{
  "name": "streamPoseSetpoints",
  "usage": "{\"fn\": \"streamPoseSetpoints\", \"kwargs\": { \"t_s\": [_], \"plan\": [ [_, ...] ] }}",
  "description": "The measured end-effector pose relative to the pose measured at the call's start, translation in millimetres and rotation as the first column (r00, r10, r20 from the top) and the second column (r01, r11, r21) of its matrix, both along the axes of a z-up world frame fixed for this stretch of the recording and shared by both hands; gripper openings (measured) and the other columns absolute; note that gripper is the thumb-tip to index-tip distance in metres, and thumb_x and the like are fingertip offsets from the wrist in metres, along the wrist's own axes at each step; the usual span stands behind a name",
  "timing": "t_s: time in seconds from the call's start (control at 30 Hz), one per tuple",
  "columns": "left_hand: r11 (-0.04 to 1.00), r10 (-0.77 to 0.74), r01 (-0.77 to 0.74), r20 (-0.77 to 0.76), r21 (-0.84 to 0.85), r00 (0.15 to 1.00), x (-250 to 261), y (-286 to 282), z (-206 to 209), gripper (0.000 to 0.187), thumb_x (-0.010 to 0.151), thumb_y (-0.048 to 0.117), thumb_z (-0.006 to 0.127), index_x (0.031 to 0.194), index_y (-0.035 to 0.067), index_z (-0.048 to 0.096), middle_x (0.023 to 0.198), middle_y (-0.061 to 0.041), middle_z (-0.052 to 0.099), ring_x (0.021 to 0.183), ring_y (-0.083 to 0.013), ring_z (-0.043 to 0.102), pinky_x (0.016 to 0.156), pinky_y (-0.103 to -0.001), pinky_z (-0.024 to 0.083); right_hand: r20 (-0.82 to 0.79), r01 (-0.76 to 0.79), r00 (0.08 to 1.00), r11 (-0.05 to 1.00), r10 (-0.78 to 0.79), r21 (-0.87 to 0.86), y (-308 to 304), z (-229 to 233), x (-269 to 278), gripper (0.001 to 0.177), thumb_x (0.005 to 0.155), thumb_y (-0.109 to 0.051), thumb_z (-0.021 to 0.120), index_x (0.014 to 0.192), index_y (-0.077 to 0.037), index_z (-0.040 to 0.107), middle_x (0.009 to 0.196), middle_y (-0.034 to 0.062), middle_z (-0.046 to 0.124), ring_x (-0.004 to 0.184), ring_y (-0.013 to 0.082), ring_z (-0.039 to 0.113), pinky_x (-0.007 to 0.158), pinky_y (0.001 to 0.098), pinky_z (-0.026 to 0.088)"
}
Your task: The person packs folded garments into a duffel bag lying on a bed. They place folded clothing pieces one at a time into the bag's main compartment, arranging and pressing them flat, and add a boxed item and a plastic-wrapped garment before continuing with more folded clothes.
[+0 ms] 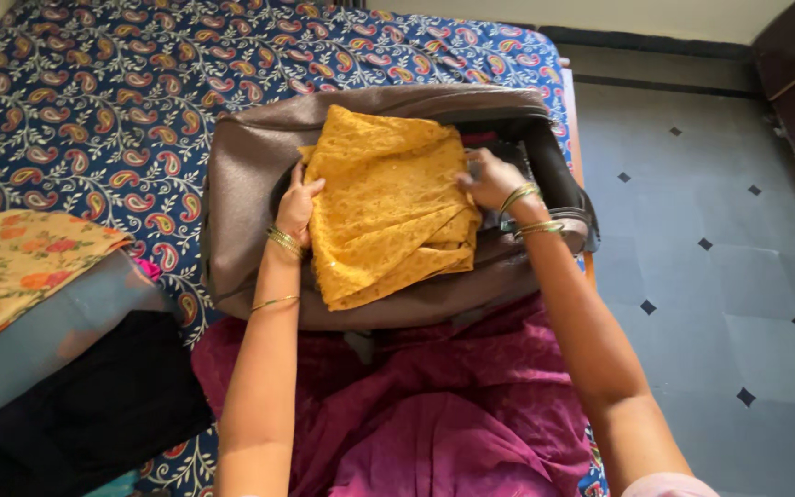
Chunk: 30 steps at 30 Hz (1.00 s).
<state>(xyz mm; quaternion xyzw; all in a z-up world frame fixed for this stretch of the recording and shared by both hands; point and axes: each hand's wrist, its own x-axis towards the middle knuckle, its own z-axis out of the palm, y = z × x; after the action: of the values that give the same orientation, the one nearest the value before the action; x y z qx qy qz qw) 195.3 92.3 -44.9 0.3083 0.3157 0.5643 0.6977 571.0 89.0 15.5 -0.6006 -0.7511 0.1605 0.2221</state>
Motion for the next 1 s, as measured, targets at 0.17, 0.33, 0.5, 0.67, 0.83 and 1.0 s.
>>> {"fn": "streamPoseSetpoints", "kwargs": {
  "t_s": [0.17, 0.33, 0.5, 0.67, 0.83, 1.0],
  "plan": [
    [0.999, 0.035, -0.034, -0.049, 0.025, 0.998, 7, -4, 2, 0.074, 0.095, -0.002, 0.046, 0.162, 0.017, 0.021, 0.145, -0.016, 0.056, 0.123, -0.0289, 0.062, 0.099, -0.042, 0.055, -0.511, -0.237, 0.843, 0.969, 0.168, -0.073, -16, -12, -15, 0.062, 0.095, -0.018, 0.075, 0.148, -0.011, 0.044, 0.137, 0.0158, 0.058, 0.124, 0.0189, 0.052, 0.1, 0.0337, 0.043],
    [0.965, 0.149, -0.088, -0.238, 0.249, 0.96, 17, -13, 17, 0.081, 0.092, -0.008, 0.047, 0.163, 0.022, 0.022, 0.158, -0.003, 0.038, 0.137, -0.0204, 0.052, 0.109, -0.035, 0.047, -0.587, -0.251, 0.804, 0.95, 0.097, -0.186, -23, 21, -11, 0.044, 0.092, -0.001, 0.064, 0.135, -0.011, 0.068, 0.117, 0.0055, 0.071, 0.098, 0.0089, 0.061, 0.085, 0.0258, 0.054],
    [0.922, 0.055, 0.138, -0.475, 0.362, 0.878, 48, -7, 21, 0.061, 0.09, -0.012, 0.047, 0.148, 0.006, 0.057, 0.151, -0.011, 0.059, 0.137, -0.0185, 0.055, 0.113, -0.03, 0.04, -0.488, -0.164, 0.87, 0.972, 0.064, -0.165, -13, 32, 17, 0.043, 0.097, 0.005, 0.057, 0.133, -0.01, 0.075, 0.1, 0.004, 0.067, 0.084, 0.0091, 0.054, 0.079, 0.026, 0.051],
    [0.956, -0.163, 0.264, -0.518, 0.127, 0.84, 76, 10, 3, 0.061, 0.085, -0.009, 0.044, 0.144, 0.0, 0.058, 0.14, -0.009, 0.064, 0.12, -0.0158, 0.064, 0.101, -0.027, 0.05, -0.547, -0.258, 0.825, 0.956, 0.142, -0.14, -11, 26, 54, 0.049, 0.089, 0.008, 0.048, 0.131, -0.008, 0.069, 0.117, 0.0011, 0.072, 0.103, 0.0056, 0.064, 0.091, 0.0231, 0.052],
    [0.881, -0.251, 0.457, -0.699, 0.122, 0.67, 91, 25, -31, 0.065, 0.083, -0.002, 0.05, 0.148, -0.001, 0.054, 0.136, -0.012, 0.066, 0.111, -0.0124, 0.063, 0.095, -0.025, 0.049, -0.266, -0.2, 0.952, 0.966, 0.151, -0.166, -20, 24, 87, 0.054, 0.085, 0.007, 0.052, 0.134, -0.01, 0.069, 0.117, 0.0077, 0.076, 0.099, 0.0119, 0.065, 0.091, 0.0274, 0.052],
    [0.871, 0.113, 0.389, -0.893, 0.299, 0.435, 127, 39, -29, 0.064, 0.089, 0.004, 0.053, 0.153, 0.002, 0.049, 0.129, -0.023, 0.067, 0.105, -0.0243, 0.067, 0.092, -0.036, 0.052, -0.168, -0.12, 0.981, 0.985, 0.098, -0.127, -18, 14, 104, 0.054, 0.085, 0.005, 0.057, 0.134, -0.014, 0.069, 0.122, 0.0153, 0.074, 0.104, 0.0173, 0.07, 0.094, 0.0307, 0.052]
  ]
}}
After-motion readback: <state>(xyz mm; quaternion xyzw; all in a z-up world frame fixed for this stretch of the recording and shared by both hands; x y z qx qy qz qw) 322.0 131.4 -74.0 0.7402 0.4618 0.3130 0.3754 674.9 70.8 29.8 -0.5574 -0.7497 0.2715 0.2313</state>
